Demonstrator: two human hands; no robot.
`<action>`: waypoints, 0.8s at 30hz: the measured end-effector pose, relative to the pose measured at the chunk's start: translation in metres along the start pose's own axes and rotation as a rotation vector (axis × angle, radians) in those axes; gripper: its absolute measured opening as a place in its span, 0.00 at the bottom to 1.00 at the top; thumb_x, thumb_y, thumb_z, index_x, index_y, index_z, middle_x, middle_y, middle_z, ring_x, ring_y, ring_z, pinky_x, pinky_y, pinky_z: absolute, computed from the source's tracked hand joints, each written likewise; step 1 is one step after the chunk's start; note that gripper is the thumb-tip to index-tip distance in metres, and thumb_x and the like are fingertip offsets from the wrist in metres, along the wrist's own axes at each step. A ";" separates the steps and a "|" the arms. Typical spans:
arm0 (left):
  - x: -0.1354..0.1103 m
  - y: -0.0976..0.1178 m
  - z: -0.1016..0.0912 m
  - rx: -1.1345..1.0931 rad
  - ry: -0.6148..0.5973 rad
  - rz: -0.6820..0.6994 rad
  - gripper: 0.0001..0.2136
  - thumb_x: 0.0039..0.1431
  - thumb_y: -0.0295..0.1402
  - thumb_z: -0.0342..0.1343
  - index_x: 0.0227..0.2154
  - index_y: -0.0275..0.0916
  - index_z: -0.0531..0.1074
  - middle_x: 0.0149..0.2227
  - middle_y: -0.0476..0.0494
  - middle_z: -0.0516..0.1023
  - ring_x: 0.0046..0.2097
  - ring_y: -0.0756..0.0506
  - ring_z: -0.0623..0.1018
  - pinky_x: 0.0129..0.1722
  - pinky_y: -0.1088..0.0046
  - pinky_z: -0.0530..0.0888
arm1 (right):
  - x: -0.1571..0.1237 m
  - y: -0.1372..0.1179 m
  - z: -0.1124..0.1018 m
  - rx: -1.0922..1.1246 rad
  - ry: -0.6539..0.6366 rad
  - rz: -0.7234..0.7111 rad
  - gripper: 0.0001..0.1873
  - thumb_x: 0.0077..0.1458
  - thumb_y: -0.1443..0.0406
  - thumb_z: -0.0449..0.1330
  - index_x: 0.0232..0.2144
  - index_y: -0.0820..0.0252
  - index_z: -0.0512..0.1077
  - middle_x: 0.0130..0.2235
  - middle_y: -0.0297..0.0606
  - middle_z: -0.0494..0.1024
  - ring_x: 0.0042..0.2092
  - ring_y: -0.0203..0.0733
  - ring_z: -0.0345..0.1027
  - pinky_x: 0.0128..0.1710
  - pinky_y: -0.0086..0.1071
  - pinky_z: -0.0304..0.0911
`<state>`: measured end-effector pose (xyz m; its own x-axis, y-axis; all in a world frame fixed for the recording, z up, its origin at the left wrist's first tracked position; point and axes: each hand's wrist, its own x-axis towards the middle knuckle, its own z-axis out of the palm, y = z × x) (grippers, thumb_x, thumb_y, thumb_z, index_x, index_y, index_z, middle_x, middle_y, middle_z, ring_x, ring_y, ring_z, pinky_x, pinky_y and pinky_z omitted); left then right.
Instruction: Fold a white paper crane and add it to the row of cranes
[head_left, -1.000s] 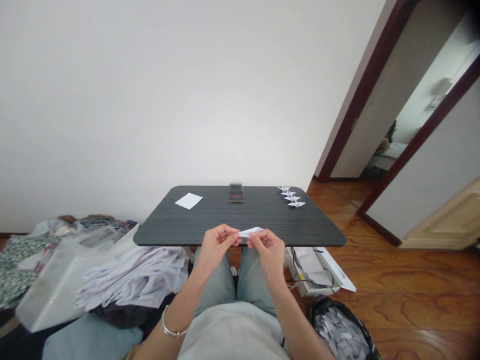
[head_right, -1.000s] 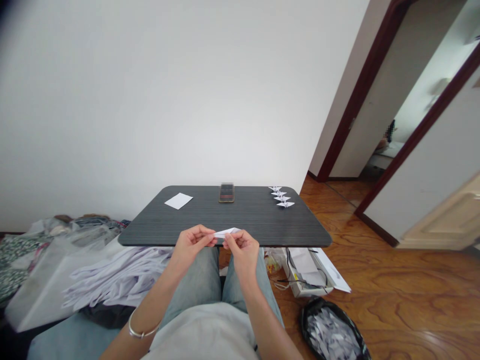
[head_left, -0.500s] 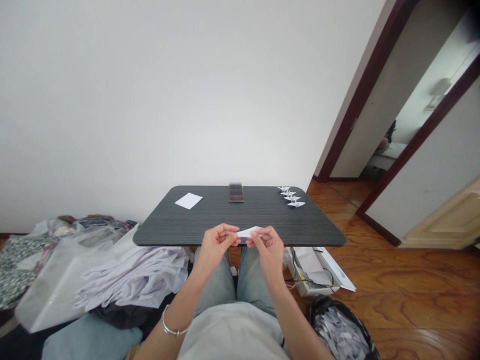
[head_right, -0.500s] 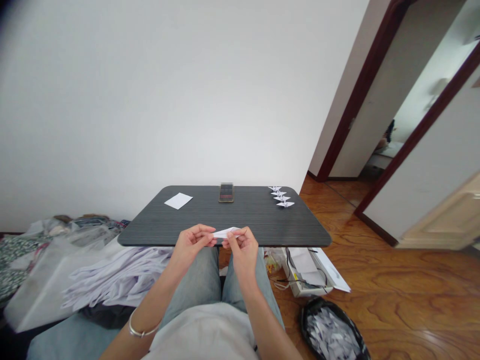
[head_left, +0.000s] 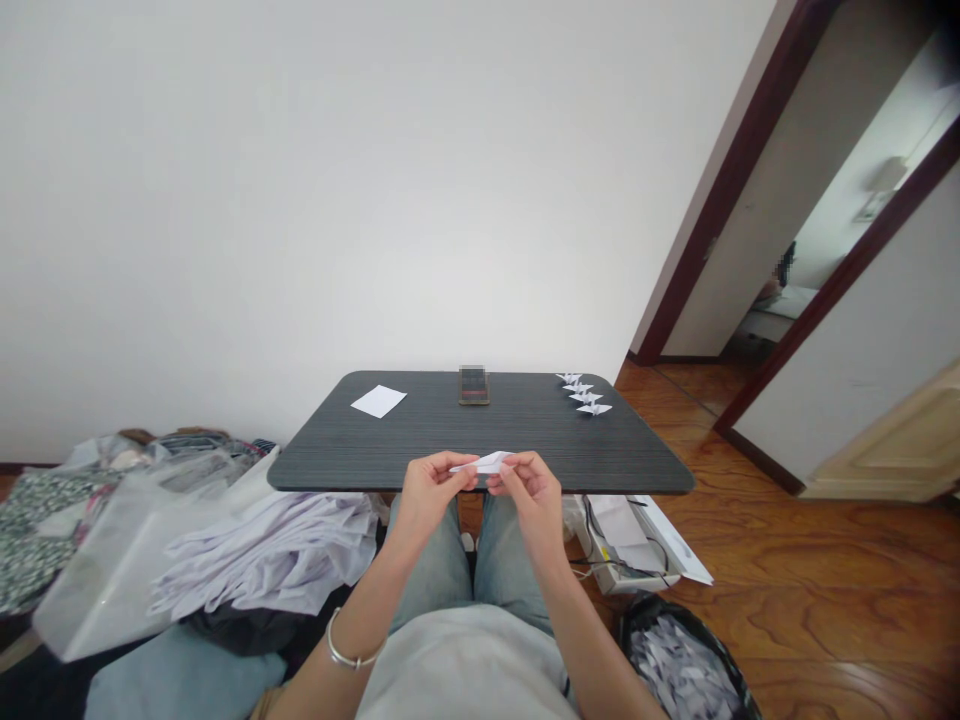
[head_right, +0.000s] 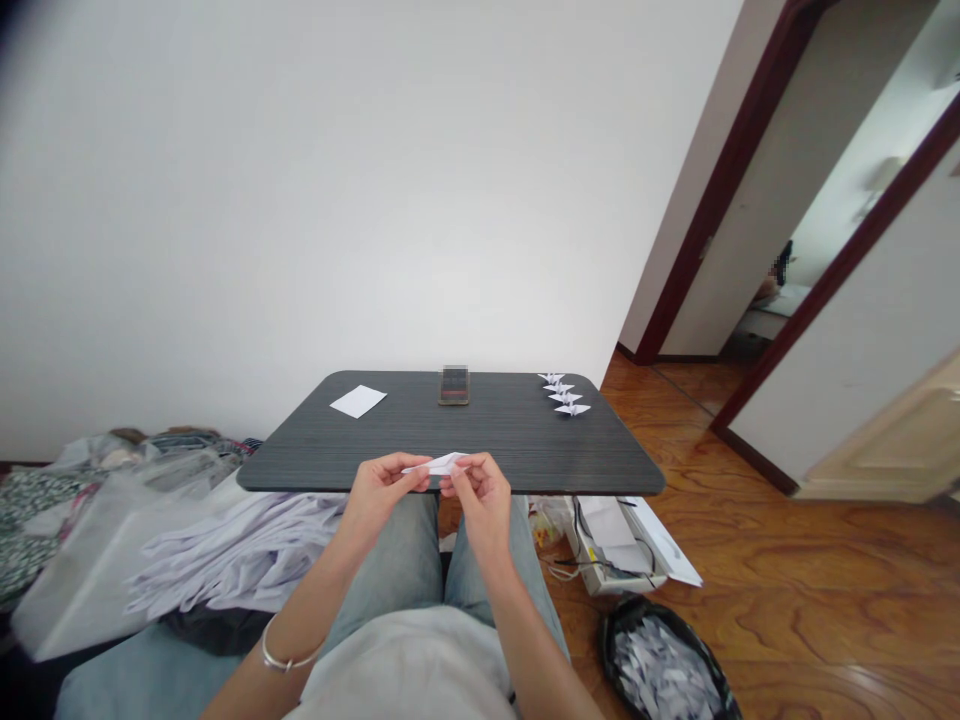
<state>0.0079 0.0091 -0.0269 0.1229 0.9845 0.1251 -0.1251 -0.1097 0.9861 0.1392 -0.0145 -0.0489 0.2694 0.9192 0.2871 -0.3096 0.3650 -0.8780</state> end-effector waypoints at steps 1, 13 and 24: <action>0.000 0.000 0.000 0.000 0.002 -0.004 0.11 0.40 0.34 0.65 0.28 0.33 0.78 0.24 0.45 0.79 0.25 0.50 0.76 0.29 0.75 0.73 | 0.000 0.000 0.000 -0.003 -0.001 0.004 0.11 0.45 0.59 0.64 0.27 0.59 0.67 0.25 0.32 0.76 0.25 0.35 0.70 0.25 0.28 0.68; 0.001 -0.005 0.000 0.009 -0.012 -0.019 0.11 0.40 0.34 0.64 0.28 0.33 0.77 0.22 0.46 0.79 0.24 0.51 0.76 0.28 0.76 0.73 | 0.001 0.004 -0.001 -0.011 0.024 -0.014 0.10 0.44 0.61 0.64 0.26 0.59 0.67 0.25 0.31 0.74 0.23 0.33 0.68 0.24 0.27 0.66; 0.001 -0.002 0.001 -0.014 -0.046 -0.010 0.13 0.38 0.32 0.65 0.30 0.33 0.77 0.27 0.44 0.80 0.28 0.48 0.78 0.32 0.73 0.75 | 0.003 0.005 -0.002 -0.027 0.033 -0.007 0.11 0.44 0.61 0.64 0.27 0.59 0.66 0.23 0.31 0.73 0.22 0.34 0.68 0.24 0.27 0.66</action>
<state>0.0096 0.0097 -0.0286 0.1693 0.9782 0.1206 -0.1370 -0.0979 0.9857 0.1404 -0.0103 -0.0535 0.3018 0.9110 0.2810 -0.2833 0.3671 -0.8860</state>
